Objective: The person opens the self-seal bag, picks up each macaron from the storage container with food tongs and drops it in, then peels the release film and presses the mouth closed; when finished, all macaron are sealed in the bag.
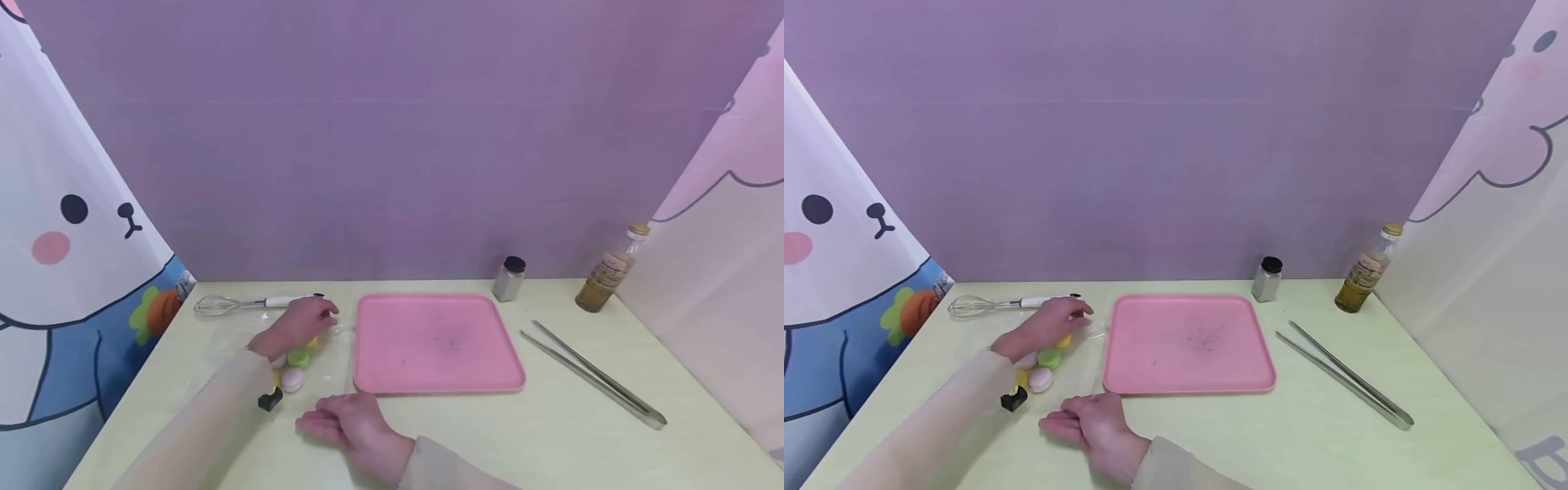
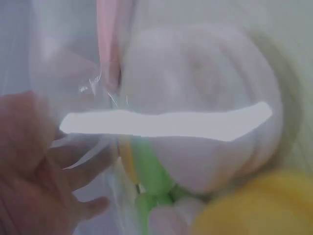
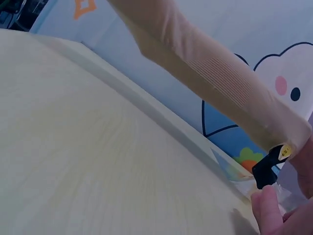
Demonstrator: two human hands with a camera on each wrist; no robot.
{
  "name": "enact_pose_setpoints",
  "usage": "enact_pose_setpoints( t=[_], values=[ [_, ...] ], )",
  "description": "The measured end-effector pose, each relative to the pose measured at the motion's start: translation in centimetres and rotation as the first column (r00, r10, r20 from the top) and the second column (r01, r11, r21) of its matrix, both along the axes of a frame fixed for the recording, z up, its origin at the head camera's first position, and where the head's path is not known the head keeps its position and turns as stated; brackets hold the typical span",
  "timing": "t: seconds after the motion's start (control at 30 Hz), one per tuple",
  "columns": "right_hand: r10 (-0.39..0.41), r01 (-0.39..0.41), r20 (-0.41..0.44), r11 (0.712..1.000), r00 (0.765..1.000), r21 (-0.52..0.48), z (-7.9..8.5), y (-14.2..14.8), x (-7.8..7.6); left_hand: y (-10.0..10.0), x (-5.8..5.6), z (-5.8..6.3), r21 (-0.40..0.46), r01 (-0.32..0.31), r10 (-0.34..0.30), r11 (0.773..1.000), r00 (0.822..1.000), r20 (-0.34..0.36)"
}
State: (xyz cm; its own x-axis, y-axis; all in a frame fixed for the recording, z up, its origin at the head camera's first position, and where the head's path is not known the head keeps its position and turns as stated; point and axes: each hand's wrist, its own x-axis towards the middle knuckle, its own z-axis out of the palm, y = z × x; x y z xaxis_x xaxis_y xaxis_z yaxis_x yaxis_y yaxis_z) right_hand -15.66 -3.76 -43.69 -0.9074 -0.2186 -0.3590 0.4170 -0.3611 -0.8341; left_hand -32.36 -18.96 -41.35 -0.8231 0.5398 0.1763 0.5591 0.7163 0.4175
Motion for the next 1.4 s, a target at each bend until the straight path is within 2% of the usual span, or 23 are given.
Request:
enact_pose_setpoints(
  t=[0.2,0.4,0.5,0.6,0.73,0.87,1.03,1.13,1.2,1.23,1.3,1.4],
  values=[
    [0.035,-0.032,-0.076,0.999,0.997,0.041,0.6,1.0,0.4,-1.0,0.5,1.2,0.083,-0.024,0.024,0.996,1.000,-0.001],
    [0.113,-0.092,-0.160,0.987,0.981,0.134,1.5,3.0,0.6,-2.1,1.8,2.9,0.178,-0.041,0.043,0.983,0.999,-0.004],
    [0.136,-0.078,-0.220,0.965,0.966,0.251,2.2,4.4,0.6,-2.4,2.6,3.6,0.213,-0.028,0.033,0.977,0.999,-0.020],
    [0.166,-0.039,-0.292,0.918,0.942,0.394,3.1,6.2,0.7,-2.6,3.7,4.0,0.251,-0.019,0.028,0.968,0.999,-0.030],
    [0.211,0.035,-0.398,0.848,0.893,0.528,4.3,8.8,0.7,-2.7,5.3,4.5,0.311,-0.025,0.045,0.950,0.997,-0.059],
    [0.246,0.112,-0.485,0.795,0.839,0.596,5.7,11.3,0.7,-2.7,6.9,5.3,0.381,-0.039,0.073,0.924,0.994,-0.076],
    [0.261,0.235,-0.556,0.708,0.789,0.666,7.6,14.0,1.4,-2.4,9.4,6.7,0.485,-0.044,0.075,0.873,0.996,-0.044],
    [0.255,0.298,-0.600,0.683,0.758,0.667,8.9,15.3,2.2,-1.8,11.0,7.6,0.540,-0.014,0.047,0.842,0.998,-0.047],
    [0.245,0.336,-0.631,0.676,0.736,0.656,9.9,16.1,2.6,-1.3,12.1,8.1,0.571,0.010,0.034,0.821,0.997,-0.066],
    [0.244,0.359,-0.653,0.674,0.717,0.646,10.5,16.5,2.8,-1.1,12.6,8.5,0.589,0.019,0.032,0.808,0.997,-0.077],
    [0.246,0.416,-0.708,0.665,0.662,0.620,11.5,17.2,3.2,-0.6,13.5,9.2,0.629,0.039,0.029,0.777,0.995,-0.098],
    [0.266,0.493,-0.783,0.652,0.562,0.576,12.9,18.2,3.4,0.2,14.7,10.4,0.674,0.078,0.021,0.735,0.990,-0.138]
  ],
)
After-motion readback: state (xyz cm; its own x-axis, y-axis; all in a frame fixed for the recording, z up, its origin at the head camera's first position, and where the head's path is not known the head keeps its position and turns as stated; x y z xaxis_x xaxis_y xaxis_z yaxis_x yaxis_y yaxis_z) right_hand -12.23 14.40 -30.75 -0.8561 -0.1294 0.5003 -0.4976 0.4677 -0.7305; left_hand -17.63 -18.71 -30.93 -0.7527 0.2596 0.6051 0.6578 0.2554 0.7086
